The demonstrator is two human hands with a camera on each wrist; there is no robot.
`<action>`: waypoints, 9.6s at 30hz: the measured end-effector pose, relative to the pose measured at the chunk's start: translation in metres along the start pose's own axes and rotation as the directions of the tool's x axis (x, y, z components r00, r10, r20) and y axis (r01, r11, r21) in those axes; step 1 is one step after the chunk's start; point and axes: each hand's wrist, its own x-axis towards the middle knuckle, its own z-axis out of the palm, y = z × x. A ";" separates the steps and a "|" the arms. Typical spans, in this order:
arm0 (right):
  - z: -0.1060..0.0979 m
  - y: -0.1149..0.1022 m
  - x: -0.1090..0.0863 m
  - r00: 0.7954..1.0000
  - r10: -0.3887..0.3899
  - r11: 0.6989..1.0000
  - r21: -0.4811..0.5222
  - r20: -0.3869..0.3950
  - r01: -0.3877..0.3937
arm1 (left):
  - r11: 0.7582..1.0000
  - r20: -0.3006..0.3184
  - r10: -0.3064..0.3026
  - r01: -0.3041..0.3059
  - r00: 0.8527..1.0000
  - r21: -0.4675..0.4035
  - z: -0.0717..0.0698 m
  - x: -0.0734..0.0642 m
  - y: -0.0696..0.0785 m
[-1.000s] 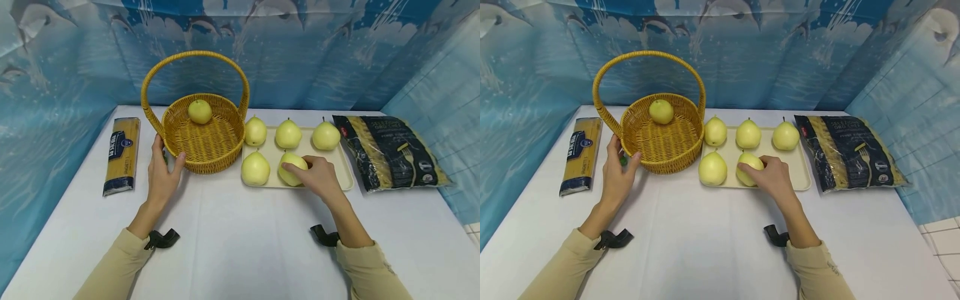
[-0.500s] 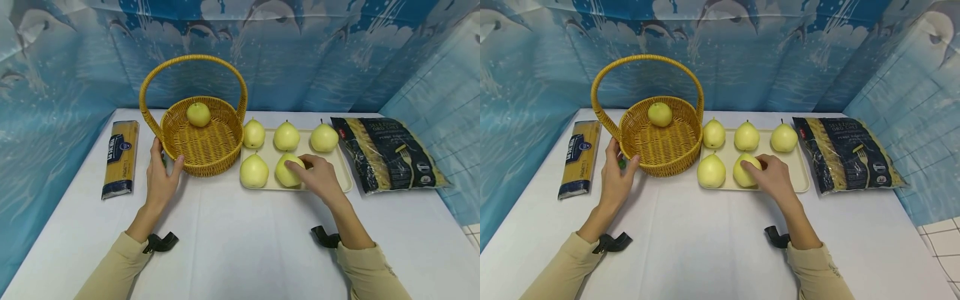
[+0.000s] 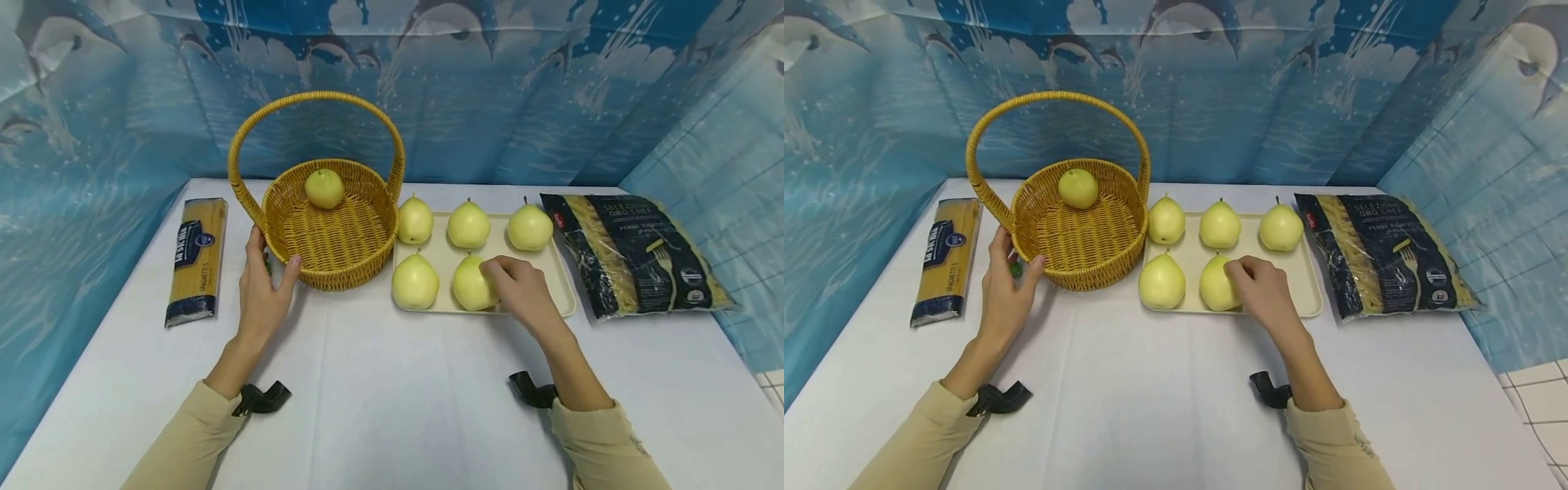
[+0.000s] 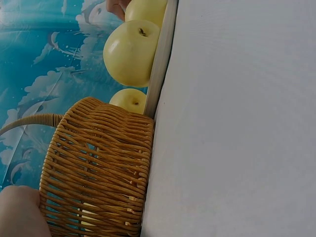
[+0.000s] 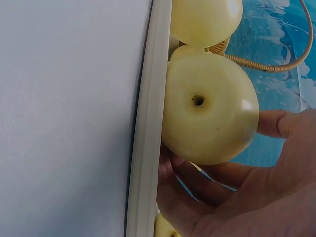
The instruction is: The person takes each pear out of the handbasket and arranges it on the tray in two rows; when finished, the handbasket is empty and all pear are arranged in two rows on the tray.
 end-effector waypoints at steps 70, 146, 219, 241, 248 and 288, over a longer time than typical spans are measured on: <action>-0.003 0.006 0.005 0.970 -0.044 0.989 0.149 0.238 0.008 | 1.000 0.004 0.007 -0.007 1.000 -0.021 -0.001 0.000 -0.002; -0.007 -0.005 -0.006 0.995 -0.025 0.999 -0.046 -0.096 0.021 | 1.000 -0.008 0.008 -0.008 1.000 -0.019 -0.001 0.000 -0.001; 0.163 -0.198 0.174 0.979 -0.203 0.949 0.250 0.008 0.195 | 0.999 0.025 -0.034 0.033 0.999 0.008 0.000 0.003 -0.007; 0.129 -0.200 0.156 0.975 -0.220 0.964 0.157 0.021 0.215 | 0.999 0.041 -0.038 0.038 0.998 0.013 0.005 0.004 0.003; 0.118 -0.199 0.138 0.953 -0.301 0.943 0.160 0.032 0.292 | 0.999 0.026 -0.047 0.047 0.999 0.028 0.000 0.003 -0.001; -0.025 -0.063 -0.004 0.963 -0.231 0.921 0.289 -0.139 0.263 | 1.000 0.006 0.004 -0.004 1.000 0.009 0.001 0.000 -0.001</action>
